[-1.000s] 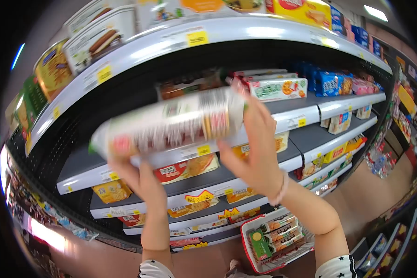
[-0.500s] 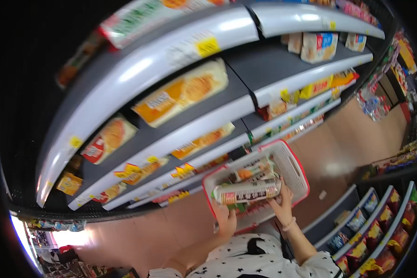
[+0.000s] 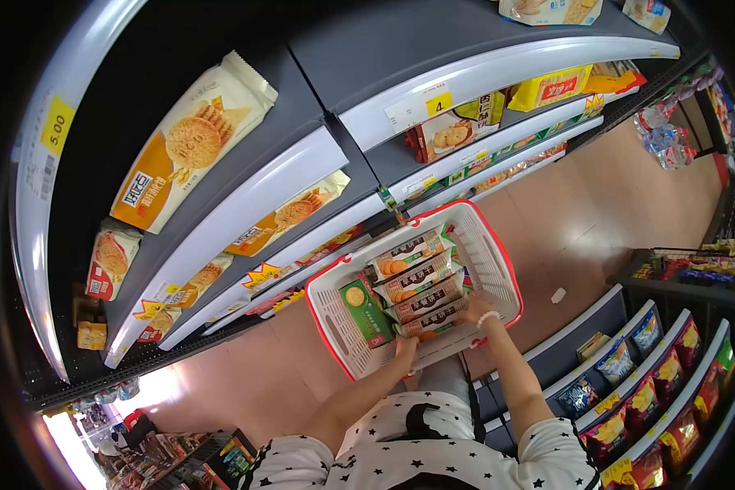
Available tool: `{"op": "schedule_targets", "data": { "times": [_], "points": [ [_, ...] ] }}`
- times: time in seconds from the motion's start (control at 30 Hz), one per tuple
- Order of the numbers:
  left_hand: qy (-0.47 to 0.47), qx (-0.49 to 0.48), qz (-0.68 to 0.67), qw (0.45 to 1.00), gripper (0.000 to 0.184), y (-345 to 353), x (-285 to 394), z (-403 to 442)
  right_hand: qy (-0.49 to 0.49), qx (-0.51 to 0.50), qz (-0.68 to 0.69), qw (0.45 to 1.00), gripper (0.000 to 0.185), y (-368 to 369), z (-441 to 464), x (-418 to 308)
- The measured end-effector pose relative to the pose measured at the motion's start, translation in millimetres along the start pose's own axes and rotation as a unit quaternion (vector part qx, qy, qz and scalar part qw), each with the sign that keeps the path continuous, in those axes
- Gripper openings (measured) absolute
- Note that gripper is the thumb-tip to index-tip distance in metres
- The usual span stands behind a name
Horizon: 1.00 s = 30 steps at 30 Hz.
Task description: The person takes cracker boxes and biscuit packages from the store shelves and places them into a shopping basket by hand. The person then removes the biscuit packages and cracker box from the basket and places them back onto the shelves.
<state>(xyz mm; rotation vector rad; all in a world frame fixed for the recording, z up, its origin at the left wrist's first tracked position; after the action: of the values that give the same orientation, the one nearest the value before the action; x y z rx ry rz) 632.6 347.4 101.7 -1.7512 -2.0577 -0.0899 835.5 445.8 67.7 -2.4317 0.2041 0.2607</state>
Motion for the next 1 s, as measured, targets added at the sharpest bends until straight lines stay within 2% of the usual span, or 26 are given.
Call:
{"op": "schedule_targets", "data": {
  "times": [0.07,0.13,0.17,0.23,0.3,0.4,0.47,0.5,0.53,0.57,0.63,0.67,0.73,0.77,0.8,0.87,0.9,0.93,0.97,1.0],
  "points": [
    [0.012,0.012,0.034,0.999,0.042,-5.0,-10.6,17.6,0.034,-0.045,-0.064,0.996,0.106,6.8,7.1,-2.4],
    [0.035,-0.141,0.090,0.985,0.023,-6.5,-18.8,35.0,0.051,-0.055,-0.053,0.996,0.107,13.6,15.3,2.5],
    [0.035,-0.141,0.090,0.985,0.023,-10.9,-19.9,45.2,0.070,-0.064,-0.041,0.995,0.109,17.2,18.3,6.3],
    [0.007,-0.230,0.122,0.965,0.018,-13.9,-27.1,68.6,0.071,-0.076,-0.042,0.994,0.110,11.9,18.2,5.9],
    [0.030,-0.222,0.146,0.964,0.018,-15.1,-45.5,102.8,0.074,-0.086,-0.043,0.993,0.110,9.4,15.6,2.2],
    [0.057,-0.215,0.172,0.960,0.023,-20.3,-41.6,102.6,0.082,-0.054,-0.085,0.991,0.106,6.4,10.6,0.5],
    [0.065,-0.217,0.171,0.959,0.027,-25.1,-21.7,80.5,0.056,-0.020,-0.097,0.993,0.094,-0.2,3.0,-0.5],
    [0.035,-0.223,0.163,0.960,0.028,-31.5,-7.4,65.4,0.056,-0.013,-0.104,0.993,0.094,-3.3,-1.4,3.2],
    [0.006,-0.228,0.156,0.961,0.029,-40.1,6.5,54.2,0.049,0.024,-0.026,0.998,0.086,-8.7,-8.0,8.1],
    [0.017,-0.227,0.151,0.962,0.029,-49.1,11.0,53.7,0.040,0.060,0.054,0.996,0.078,-13.1,-14.3,6.3],
    [-0.048,-0.272,-0.001,0.961,0.036,-69.0,5.2,60.9,0.036,0.107,0.074,0.991,0.072,-30.2,-41.9,-9.8],
    [-0.035,-0.273,-0.005,0.961,0.036,-84.1,7.6,63.1,0.037,0.144,0.098,0.984,0.065,-37.8,-57.8,-19.4],
    [-0.009,-0.304,-0.003,0.953,0.047,-115.2,18.6,68.3,0.047,0.222,0.020,0.974,0.056,-34.9,-79.7,-36.3],
    [0.014,-0.305,-0.011,0.952,0.047,-130.7,19.5,75.3,0.012,0.254,-0.001,0.967,0.052,-34.3,-90.3,-48.3],
    [0.058,-0.301,-0.002,0.952,0.044,-147.5,18.3,86.0,-0.025,0.286,-0.021,0.958,0.048,-35.8,-100.1,-63.5],
    [0.124,-0.286,-0.003,0.950,0.040,-178.9,52.1,76.8,-0.063,0.250,0.125,0.958,0.038,-48.7,-121.6,-101.5],
    [0.304,-0.210,0.021,0.929,0.036,-204.7,89.4,24.6,-0.083,0.264,0.119,0.954,0.038,-59.3,-125.7,-120.7],
    [0.469,-0.122,0.046,0.873,0.032,-231.7,125.1,-34.8,-0.155,0.269,0.184,0.933,0.033,-68.8,-129.5,-140.5],
    [0.633,-0.047,0.095,0.767,0.030,-257.1,162.4,-86.5,-0.225,0.267,0.246,0.904,0.028,-79.1,-136.6,-160.9],
    [0.765,0.032,0.143,0.627,0.028,-281.3,196.6,-136.5,-0.243,0.274,0.240,0.899,0.028,-103.7,-153.4,-190.9]
  ]
}}
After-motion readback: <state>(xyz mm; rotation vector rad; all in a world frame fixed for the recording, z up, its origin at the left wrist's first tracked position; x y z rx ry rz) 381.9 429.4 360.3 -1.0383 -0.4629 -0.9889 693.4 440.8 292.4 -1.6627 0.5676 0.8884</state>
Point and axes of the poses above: each hand's wrist, its own z-axis towards the middle knuckle, its own y-axis out of the palm, x = y × z, the point moved 2 cm from there along z, towards the middle knuckle, and after that the axes turned 9 degrees about -z, right-handed, at the moved point
